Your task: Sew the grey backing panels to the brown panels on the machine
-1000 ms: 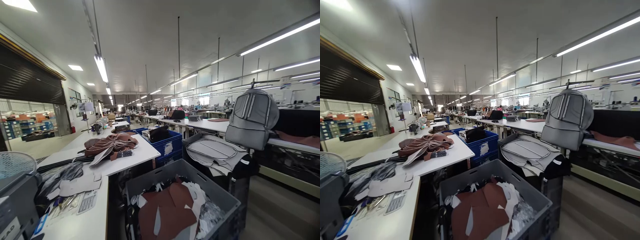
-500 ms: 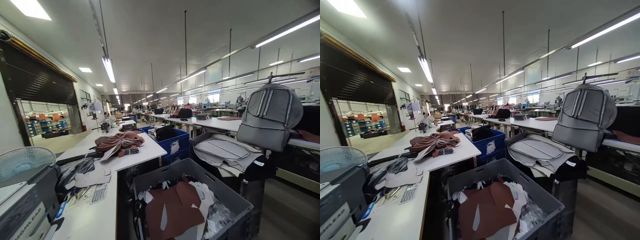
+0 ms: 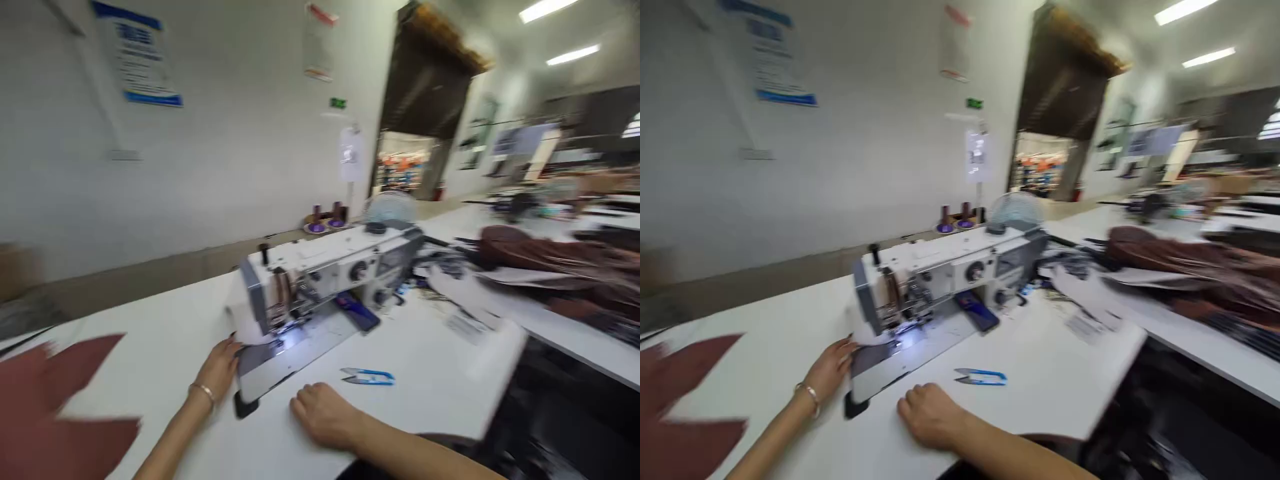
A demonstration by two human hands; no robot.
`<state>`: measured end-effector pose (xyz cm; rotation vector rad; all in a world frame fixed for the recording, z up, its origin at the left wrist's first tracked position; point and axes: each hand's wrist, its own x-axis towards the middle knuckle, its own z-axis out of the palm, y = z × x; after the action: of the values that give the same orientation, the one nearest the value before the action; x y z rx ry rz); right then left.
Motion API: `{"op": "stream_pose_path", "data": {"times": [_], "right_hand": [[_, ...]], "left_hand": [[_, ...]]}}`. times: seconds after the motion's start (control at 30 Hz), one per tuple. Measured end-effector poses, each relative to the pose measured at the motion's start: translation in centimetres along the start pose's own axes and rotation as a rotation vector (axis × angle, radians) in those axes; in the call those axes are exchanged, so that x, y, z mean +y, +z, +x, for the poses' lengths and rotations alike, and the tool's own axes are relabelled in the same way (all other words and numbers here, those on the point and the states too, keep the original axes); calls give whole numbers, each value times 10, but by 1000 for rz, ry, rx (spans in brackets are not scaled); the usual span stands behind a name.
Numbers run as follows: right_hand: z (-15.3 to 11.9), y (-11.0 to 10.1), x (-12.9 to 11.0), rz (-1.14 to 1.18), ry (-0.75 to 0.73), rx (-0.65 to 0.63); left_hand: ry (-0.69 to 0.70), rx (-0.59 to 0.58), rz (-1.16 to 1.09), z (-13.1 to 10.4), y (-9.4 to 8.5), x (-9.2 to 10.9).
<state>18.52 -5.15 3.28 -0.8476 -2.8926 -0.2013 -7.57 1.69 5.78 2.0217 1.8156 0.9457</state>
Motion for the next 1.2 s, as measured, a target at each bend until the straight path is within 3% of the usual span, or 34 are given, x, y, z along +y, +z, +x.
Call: {"op": "stream_pose_path", "data": {"times": [0.1, 0.27, 0.33, 0.43, 0.6, 0.87, 0.93, 1.03, 1.2], "right_hand": [[32, 3, 4, 15, -110, 24], [75, 19, 6, 64, -146, 84], [81, 28, 7, 130, -98, 150], [80, 36, 8, 208, -44, 237], [76, 36, 8, 223, -48, 272], [77, 34, 7, 221, -33, 274], [77, 34, 7, 223, -33, 277], [77, 33, 7, 226, -37, 281], [77, 33, 6, 234, -26, 277]], "left_hand": [[-77, 74, 157, -64, -48, -43], [-305, 455, 452, -160, -126, -83], [-429, 453, 559, -188, -147, -96], [-554, 260, 673, -209, -158, -109], [-563, -7, 876, -198, -156, -106], [-584, -176, 926, -179, -177, -88], [-616, -161, 915, -175, -174, -84], [-697, -38, 832, -158, -161, -81], [-936, 128, 745, -100, -140, -91]]}}
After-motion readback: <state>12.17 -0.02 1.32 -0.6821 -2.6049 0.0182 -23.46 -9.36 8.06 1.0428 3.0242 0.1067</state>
